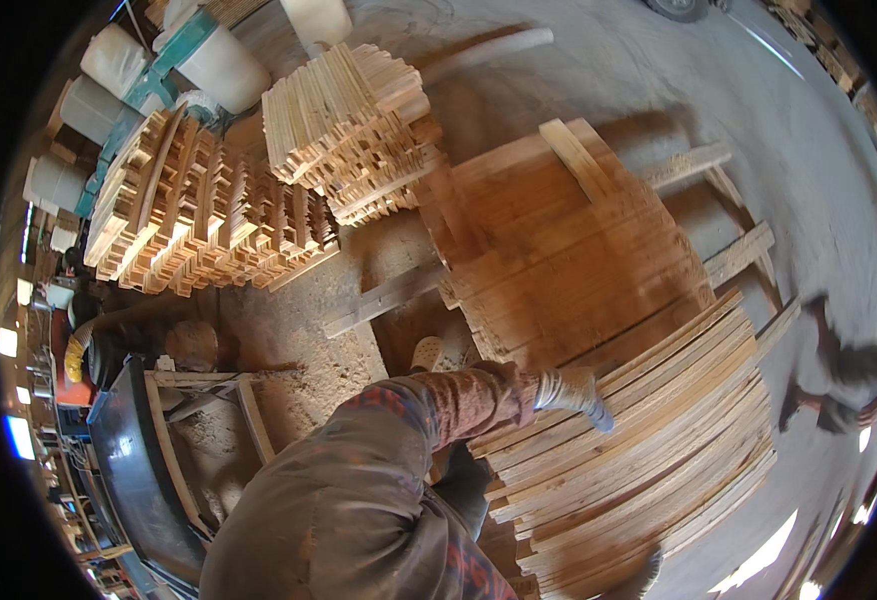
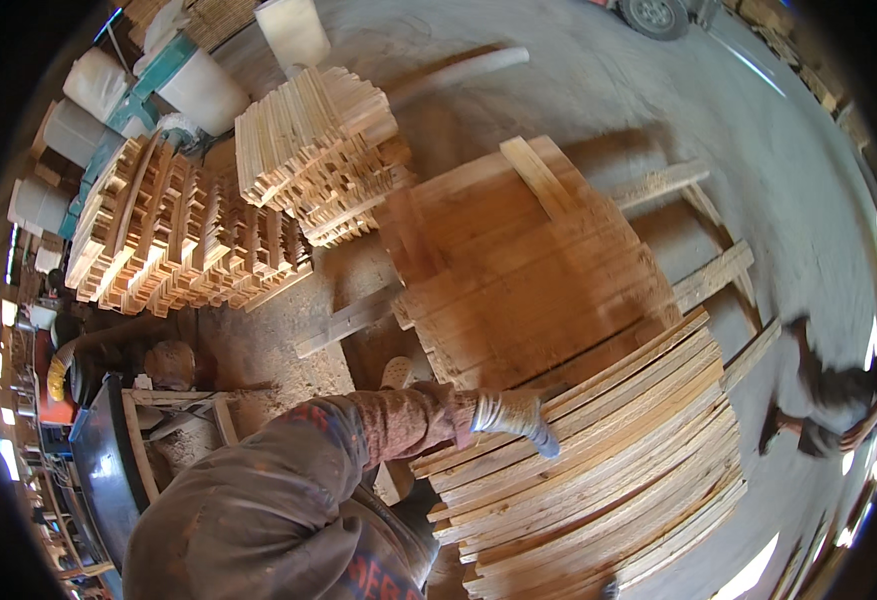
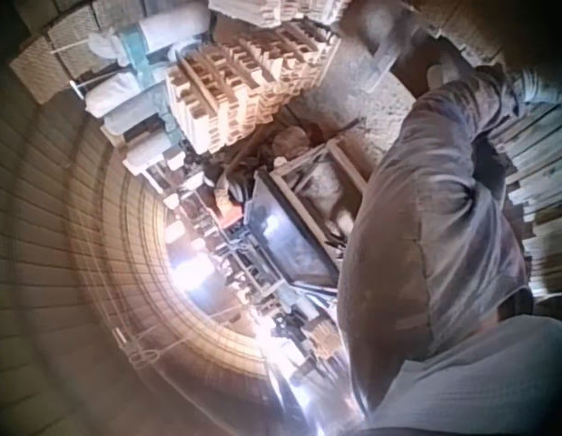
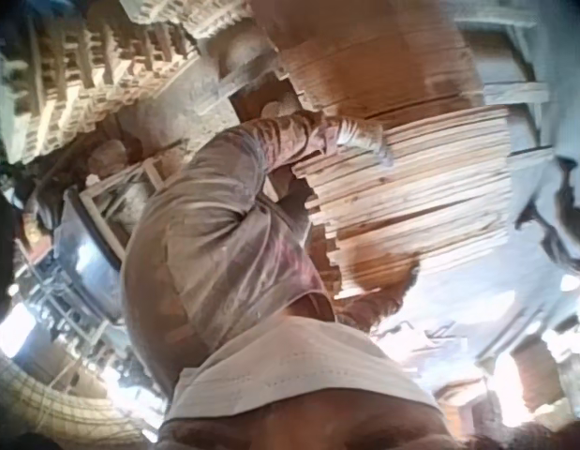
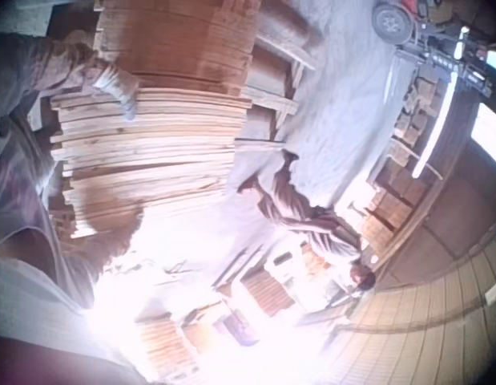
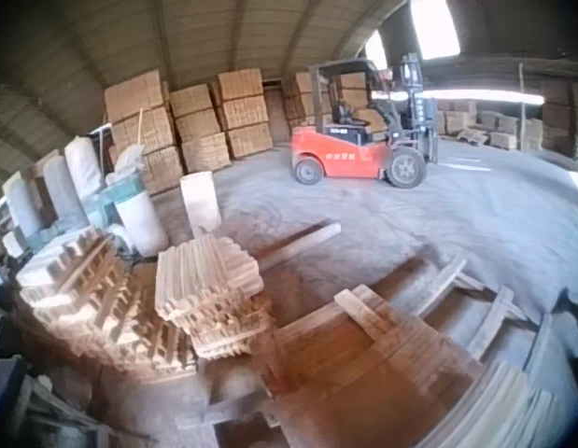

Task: The person repeatedly picks up small wooden planks from a pile and stacks them neatly on a wooden pallet. The person wears gloves and handles the planks one by one or in small groups, aligning them to form a uniform stack.

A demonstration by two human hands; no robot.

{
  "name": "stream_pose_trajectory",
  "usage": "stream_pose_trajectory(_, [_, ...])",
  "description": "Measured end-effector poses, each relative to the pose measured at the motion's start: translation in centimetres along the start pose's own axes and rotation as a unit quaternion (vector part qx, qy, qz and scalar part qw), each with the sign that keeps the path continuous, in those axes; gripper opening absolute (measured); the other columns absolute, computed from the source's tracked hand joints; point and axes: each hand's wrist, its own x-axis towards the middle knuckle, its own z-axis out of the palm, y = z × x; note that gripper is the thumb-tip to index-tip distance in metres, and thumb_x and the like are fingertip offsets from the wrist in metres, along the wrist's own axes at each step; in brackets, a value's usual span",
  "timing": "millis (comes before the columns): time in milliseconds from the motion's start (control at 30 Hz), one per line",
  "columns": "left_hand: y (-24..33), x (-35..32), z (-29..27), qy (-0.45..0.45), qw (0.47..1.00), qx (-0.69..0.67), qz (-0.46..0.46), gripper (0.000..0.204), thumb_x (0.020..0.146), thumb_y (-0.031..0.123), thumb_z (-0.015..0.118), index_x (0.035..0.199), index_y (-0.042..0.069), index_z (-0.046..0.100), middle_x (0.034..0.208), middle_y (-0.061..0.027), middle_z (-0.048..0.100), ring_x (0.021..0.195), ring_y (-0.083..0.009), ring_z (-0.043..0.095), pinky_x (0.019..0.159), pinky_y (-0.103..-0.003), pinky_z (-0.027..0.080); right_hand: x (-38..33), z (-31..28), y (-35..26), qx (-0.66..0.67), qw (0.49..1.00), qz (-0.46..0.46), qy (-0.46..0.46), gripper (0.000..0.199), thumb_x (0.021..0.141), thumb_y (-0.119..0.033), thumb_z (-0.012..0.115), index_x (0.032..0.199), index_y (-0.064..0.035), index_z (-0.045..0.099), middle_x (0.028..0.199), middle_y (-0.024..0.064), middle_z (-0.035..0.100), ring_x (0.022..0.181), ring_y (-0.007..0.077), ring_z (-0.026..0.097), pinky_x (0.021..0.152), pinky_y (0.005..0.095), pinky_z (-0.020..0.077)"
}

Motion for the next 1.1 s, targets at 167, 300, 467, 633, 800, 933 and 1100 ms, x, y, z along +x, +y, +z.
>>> stream_pose_trajectory(167, [6.9, -9.2, -6.7, 0.036, 0.996, -0.056, 0.066, 0.09, 0.069, 0.017, 0.094, 0.145, 0.003, 0.047, 0.124, -0.0133, 0.07, 0.107, -0.0212, 0.064, 0.096, -0.039, 0.053, -6.4, 9.8, -4.9, -0.037, 0.998, -0.04, -0.045, 0.027, 0.099, -0.02, 0.058, 0.121, -0.0046, 0.061, 0.105, 0.0051, 0.066, 0.095, 0.0189, 0.063, 0.087, 0.0335, 0.0535])
stream_pose_trajectory(300, [13.7, -17.3, -17.2, 0.092, 0.983, -0.078, 0.137, 0.105, 0.069, 0.016, 0.094, 0.155, 0.004, 0.034, 0.132, -0.0142, 0.066, 0.113, -0.0213, 0.062, 0.1, -0.039, 0.052, -12.3, 23.5, -9.5, -0.062, 0.989, -0.084, -0.109, 0.029, 0.098, -0.019, 0.06, 0.123, -0.0042, 0.061, 0.107, 0.0059, 0.066, 0.096, 0.0194, 0.063, 0.087, 0.0335, 0.0536])
stream_pose_trajectory(467, [19.3, -29.2, -32.0, 0.133, 0.985, -0.044, 0.1, 0.128, 0.07, 0.016, 0.095, 0.165, 0.007, 0.009, 0.14, -0.0156, 0.06, 0.123, -0.0221, 0.058, 0.106, -0.037, 0.049, -20.9, 42.2, -14.7, -0.096, 0.964, -0.136, -0.208, 0.032, 0.096, -0.018, 0.061, 0.124, -0.0037, 0.061, 0.108, 0.0068, 0.066, 0.096, 0.0201, 0.064, 0.087, 0.0335, 0.0536])
stream_pose_trajectory(633, [26.6, -41.2, -42.7, 0.245, 0.957, 0.006, 0.153, 0.129, 0.071, 0.014, 0.095, 0.165, 0.008, 0.006, 0.14, -0.0151, 0.059, 0.124, -0.0216, 0.056, 0.104, -0.037, 0.051, -27.4, 58.1, -21.3, -0.124, 0.921, -0.201, -0.312, 0.035, 0.094, -0.017, 0.063, 0.126, -0.0032, 0.06, 0.11, 0.0078, 0.067, 0.097, 0.0209, 0.064, 0.088, 0.0336, 0.0537])
stream_pose_trajectory(800, [30.2, -46.8, -48.1, 0.376, 0.887, -0.059, 0.259, 0.122, 0.079, 0.01, 0.088, 0.166, 0.012, 0.002, 0.144, -0.0113, 0.054, 0.123, -0.019, 0.055, 0.101, -0.032, 0.052, -33.3, 72.5, -32.4, -0.158, 0.854, -0.302, -0.393, 0.038, 0.093, -0.016, 0.065, 0.128, -0.0027, 0.06, 0.111, 0.0087, 0.067, 0.098, 0.0216, 0.065, 0.088, 0.0336, 0.0538])
stream_pose_trajectory(933, [31.8, -48.8, -52.3, 0.396, 0.862, -0.121, 0.294, 0.119, 0.083, 0.004, 0.084, 0.165, 0.013, -0.001, 0.141, -0.0072, 0.056, 0.118, -0.0136, 0.059, 0.103, -0.028, 0.052, -38.5, 84.3, -39.4, -0.184, 0.807, -0.341, -0.446, 0.04, 0.091, -0.015, 0.066, 0.129, -0.0023, 0.06, 0.112, 0.0095, 0.067, 0.098, 0.0221, 0.065, 0.088, 0.0336, 0.0539])
stream_pose_trajectory(1100, [31.2, -48.9, -57.5, 0.444, 0.815, -0.197, 0.317, 0.116, 0.083, 0.0, 0.082, 0.163, 0.01, -0.001, 0.133, -0.0122, 0.061, 0.115, -0.0175, 0.064, 0.098, -0.035, 0.059, -43.1, 99.0, -41.8, -0.24, 0.756, -0.337, -0.507, 0.044, 0.089, -0.014, 0.068, 0.131, -0.0018, 0.06, 0.114, 0.0104, 0.068, 0.099, 0.0228, 0.065, 0.088, 0.0337, 0.0539])
